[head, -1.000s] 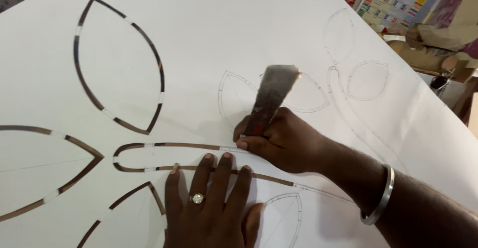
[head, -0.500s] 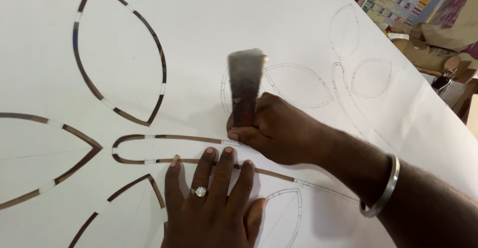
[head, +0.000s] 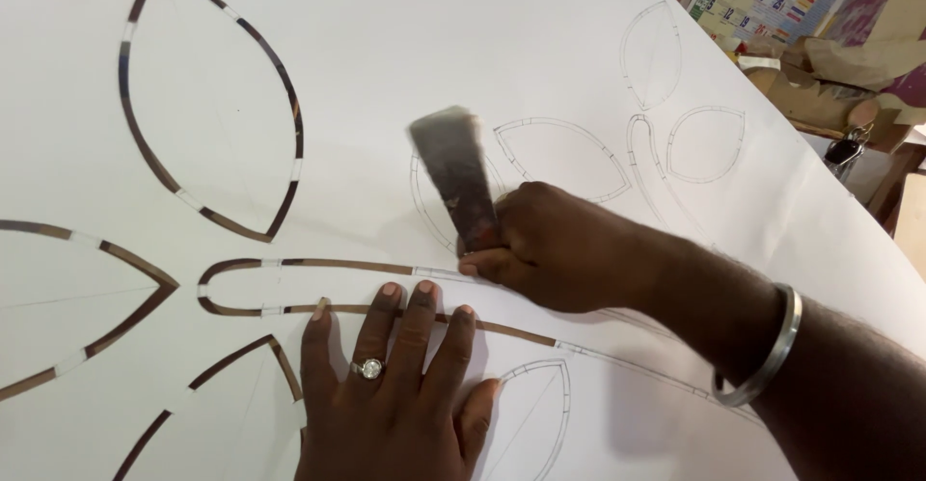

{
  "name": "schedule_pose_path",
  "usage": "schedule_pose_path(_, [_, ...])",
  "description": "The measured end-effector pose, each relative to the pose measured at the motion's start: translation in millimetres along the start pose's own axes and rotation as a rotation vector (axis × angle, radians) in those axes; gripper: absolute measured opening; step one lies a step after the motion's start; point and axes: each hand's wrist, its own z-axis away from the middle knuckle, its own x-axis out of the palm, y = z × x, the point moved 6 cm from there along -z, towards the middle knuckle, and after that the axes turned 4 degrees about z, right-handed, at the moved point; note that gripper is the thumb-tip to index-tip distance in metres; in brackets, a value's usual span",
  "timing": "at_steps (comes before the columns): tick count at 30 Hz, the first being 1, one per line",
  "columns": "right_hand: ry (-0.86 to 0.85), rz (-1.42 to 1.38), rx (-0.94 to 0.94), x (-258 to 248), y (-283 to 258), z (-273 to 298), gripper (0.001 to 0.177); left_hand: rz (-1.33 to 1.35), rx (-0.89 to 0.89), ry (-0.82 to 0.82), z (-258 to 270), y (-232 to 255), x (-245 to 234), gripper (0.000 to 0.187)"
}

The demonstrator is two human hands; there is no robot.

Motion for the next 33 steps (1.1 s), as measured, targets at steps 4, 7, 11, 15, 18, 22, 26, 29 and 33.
schedule_pose_path(4, [0.004, -0.027, -0.074, 3.6, 13.4, 3.1, 0.029, -0.005, -0.003, -0.029, -1.0, 0.2, 0.2, 0.055])
schedule_pose_path(7, [0.031, -0.03, -0.119, 1.7, 18.0, 6.3, 0.028, -0.007, 0.007, -0.021, -1.1, 0.4, 0.5, 0.054])
schedule_pose_path(11, [-0.017, 0.012, -0.011, 0.2, 20.1, 12.4, 0.03, -0.021, -0.008, -0.048, -2.4, 0.2, 0.9, 0.058])
schedule_pose_path(15, [0.021, -0.01, -0.072, 2.2, 30.0, 17.7, 0.025, -0.032, -0.01, -0.035, -1.0, 0.8, 1.1, 0.055])
schedule_pose_path(18, [-0.053, 0.064, 0.033, 3.1, 39.8, 22.3, 0.036, -0.03, -0.024, -0.052, -2.0, 1.1, 1.9, 0.058])
schedule_pose_path(22, [0.007, -0.052, -0.055, 4.9, 51.0, 26.5, 0.025, -0.045, 0.037, 0.06, 14.8, -4.0, 12.3, 0.055])
schedule_pose_path(26, [0.063, -0.019, -0.069, 6.3, 54.6, 31.7, 0.029, -0.061, 0.027, 0.029, 14.8, -3.5, 16.0, 0.057])
schedule_pose_path(29, [0.115, -0.048, -0.102, 9.1, 61.3, 32.2, 0.027, -0.073, 0.03, 0.038, 13.5, -3.8, 16.4, 0.057])
schedule_pose_path(33, [0.161, -0.167, -0.175, 14.7, 68.6, 35.3, 0.027, -0.069, 0.009, -0.059, -4.4, 4.0, 4.8, 0.06])
